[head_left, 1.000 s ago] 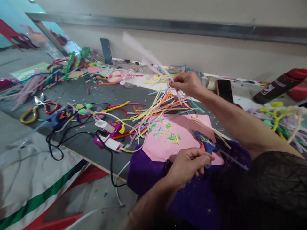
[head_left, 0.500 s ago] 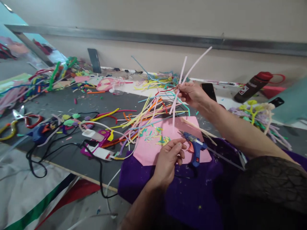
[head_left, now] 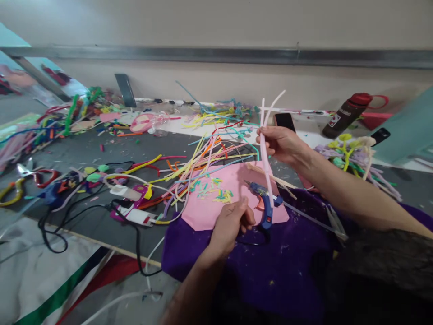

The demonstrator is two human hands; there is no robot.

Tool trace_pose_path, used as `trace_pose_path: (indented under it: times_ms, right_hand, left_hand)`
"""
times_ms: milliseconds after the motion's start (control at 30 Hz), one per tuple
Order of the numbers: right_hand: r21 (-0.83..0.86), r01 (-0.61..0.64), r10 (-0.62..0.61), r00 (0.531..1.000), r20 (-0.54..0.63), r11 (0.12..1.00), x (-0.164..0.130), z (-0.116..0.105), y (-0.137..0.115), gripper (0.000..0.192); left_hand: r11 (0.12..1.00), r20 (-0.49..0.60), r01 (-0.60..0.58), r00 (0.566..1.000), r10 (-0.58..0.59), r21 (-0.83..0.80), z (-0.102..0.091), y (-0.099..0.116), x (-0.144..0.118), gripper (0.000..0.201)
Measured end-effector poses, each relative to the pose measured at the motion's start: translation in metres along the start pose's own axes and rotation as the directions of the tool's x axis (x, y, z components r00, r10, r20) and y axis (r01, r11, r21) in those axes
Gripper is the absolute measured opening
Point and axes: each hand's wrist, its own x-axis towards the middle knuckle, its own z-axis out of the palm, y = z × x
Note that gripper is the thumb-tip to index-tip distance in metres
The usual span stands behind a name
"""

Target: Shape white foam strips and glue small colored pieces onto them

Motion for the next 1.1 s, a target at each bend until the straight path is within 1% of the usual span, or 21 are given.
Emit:
trace_pose_path:
  times_ms: [67,133,233,300,367,467,533,633,700,767,800,833,867,900,933,967,1000,1033,1100]
  right_hand:
    - [-0.009,-0.022,0.023,1.0,0.009,1.0,-0.003,-0.001,0.002,0.006]
    - [-0.069,-0.066,0.066,0.998,-0.006,0.995,-0.005,0.003,0.013,0.006]
    - [-0.178,-0.162,0.162,0.987,-0.015,0.97,-0.005,0.018,0.039,0.01]
    - [-0.23,-0.211,0.221,0.975,0.018,0.95,-0.003,0.03,0.054,0.012]
    - [-0.289,-0.218,0.243,0.969,0.052,0.932,0.001,0.037,0.063,0.014]
    - [-0.391,-0.227,0.28,0.957,0.081,0.892,0.01,0.04,0.065,0.015]
    - [-0.434,-0.275,0.345,0.934,0.09,0.858,0.015,0.041,0.064,0.015]
    - [-0.462,-0.338,0.436,0.892,0.12,0.82,0.014,0.046,0.064,0.015]
    - [-0.494,-0.342,0.471,0.867,0.162,0.799,0.01,0.053,0.067,0.016]
    - [-0.553,-0.308,0.486,0.848,0.21,0.774,0.008,0.061,0.071,0.017]
    - [-0.59,-0.271,0.476,0.85,0.224,0.761,0.01,0.064,0.073,0.018]
    - [-0.628,-0.219,0.445,0.866,0.227,0.747,0.014,0.066,0.074,0.019]
    - [-0.669,-0.159,0.392,0.895,0.212,0.726,0.021,0.067,0.076,0.021]
    - [-0.717,-0.097,0.313,0.934,0.175,0.691,0.031,0.067,0.077,0.023]
    - [-0.77,-0.042,0.222,0.966,0.131,0.636,0.043,0.066,0.079,0.024]
    - [-0.839,-0.014,0.131,0.989,0.068,0.543,0.056,0.065,0.08,0.026]
    - [-0.911,-0.002,0.055,0.998,0.023,0.413,0.069,0.064,0.081,0.028]
    - [-0.962,-0.004,0.014,1.0,0.0,0.271,0.081,0.062,0.082,0.028]
    - [-0.98,-0.025,-0.027,0.999,-0.031,0.196,0.102,0.061,0.085,0.029]
  left_hand:
    - [0.997,-0.03,-0.073,0.997,0.073,-0.012,0.002,0.002,-0.002,0.038]
    - [0.991,0.002,-0.095,0.995,0.096,-0.089,0.004,0.003,-0.004,0.036]
    - [0.988,0.084,-0.048,0.995,0.061,-0.149,0.006,0.004,-0.005,0.042]
    - [0.991,0.095,0.0,0.995,0.013,-0.135,0.004,0.003,-0.005,0.038]
    - [0.99,0.071,0.033,0.997,-0.023,-0.138,0.002,0.002,-0.004,0.032]
    - [0.974,-0.02,0.019,1.0,-0.024,-0.224,-0.002,0.002,-0.002,0.033]
    - [0.957,-0.066,0.0,0.998,-0.02,-0.289,-0.004,0.002,0.0,0.036]
    - [0.938,-0.095,-0.018,0.995,-0.016,-0.346,-0.006,0.002,0.002,0.037]
    - [0.926,-0.121,-0.043,0.993,-0.003,-0.375,-0.006,0.003,0.003,0.036]
    - [0.914,-0.157,-0.071,0.988,0.008,-0.4,-0.007,0.003,0.003,0.032]
    - [0.908,-0.179,-0.087,0.984,0.013,-0.41,-0.007,0.004,0.003,0.03]
    - [0.903,-0.206,-0.108,0.978,0.022,-0.415,-0.007,0.004,0.003,0.027]
    - [0.9,-0.238,-0.137,0.97,0.038,-0.414,-0.008,0.005,0.003,0.025]
    - [0.897,-0.272,-0.172,0.96,0.061,-0.407,-0.008,0.005,0.002,0.024]
    - [0.895,-0.301,-0.206,0.95,0.086,-0.395,-0.008,0.006,0.002,0.023]
    - [0.895,-0.322,-0.234,0.941,0.109,-0.379,-0.008,0.007,0.001,0.023]
    - [0.897,-0.333,-0.251,0.934,0.127,-0.363,-0.008,0.007,0.0,0.023]
    - [0.901,-0.338,-0.261,0.931,0.139,-0.348,-0.008,0.007,0.0,0.023]
    - [0.908,-0.347,-0.269,0.925,0.151,-0.322,-0.007,0.007,-0.001,0.024]
